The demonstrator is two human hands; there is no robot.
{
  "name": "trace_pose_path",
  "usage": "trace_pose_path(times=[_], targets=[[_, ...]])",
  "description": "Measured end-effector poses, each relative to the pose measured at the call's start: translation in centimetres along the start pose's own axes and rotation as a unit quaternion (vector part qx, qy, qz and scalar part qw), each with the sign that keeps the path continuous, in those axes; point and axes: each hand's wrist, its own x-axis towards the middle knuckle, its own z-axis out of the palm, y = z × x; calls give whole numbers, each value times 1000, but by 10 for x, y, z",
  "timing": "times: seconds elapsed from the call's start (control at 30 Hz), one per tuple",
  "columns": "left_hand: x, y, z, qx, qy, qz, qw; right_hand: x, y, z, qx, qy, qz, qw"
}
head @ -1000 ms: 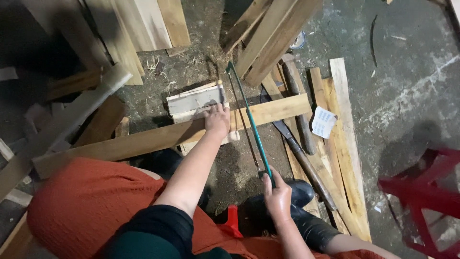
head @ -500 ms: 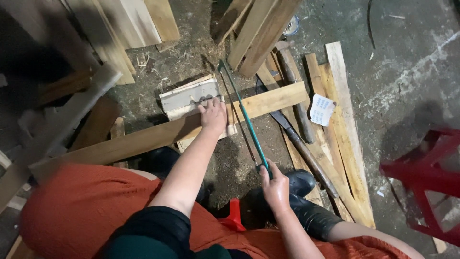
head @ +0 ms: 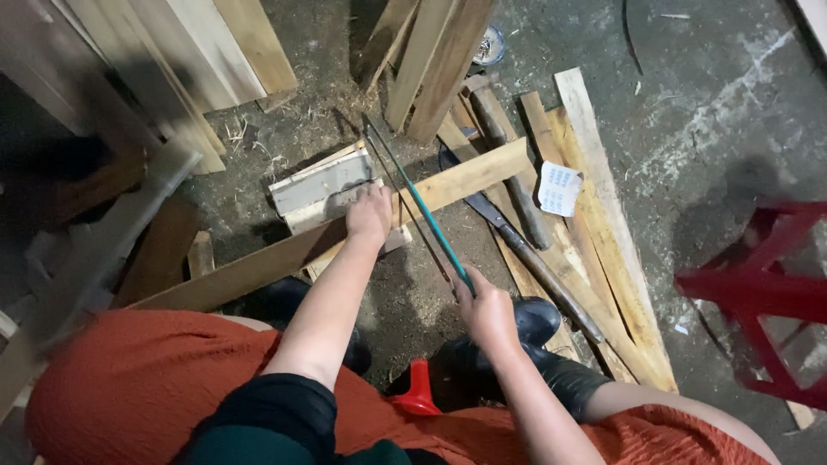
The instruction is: The person uses a hand saw to cut a small wooden block clamped on a workbench. They hold the wood steady with one hand and saw with the other, producing sawdust as the cut progresses.
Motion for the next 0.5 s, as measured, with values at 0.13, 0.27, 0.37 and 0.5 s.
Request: trace_pose_path(times=[0.13, 0.27, 0.37, 0.5], targets=[[-4, -2, 20, 43, -27, -15, 999, -24, -4, 10, -12, -16, 3, 1000], [-10, -9, 8, 29, -64, 19, 997, -32, -18, 5, -14, -14, -10, 1000], [-22, -8, -17, 4, -60, 33, 998, -29, -29, -4, -38, -31, 3, 999], [-12, -9, -15, 4, -41, 51, 998, -30, -73, -21, -107, -46, -1, 993]])
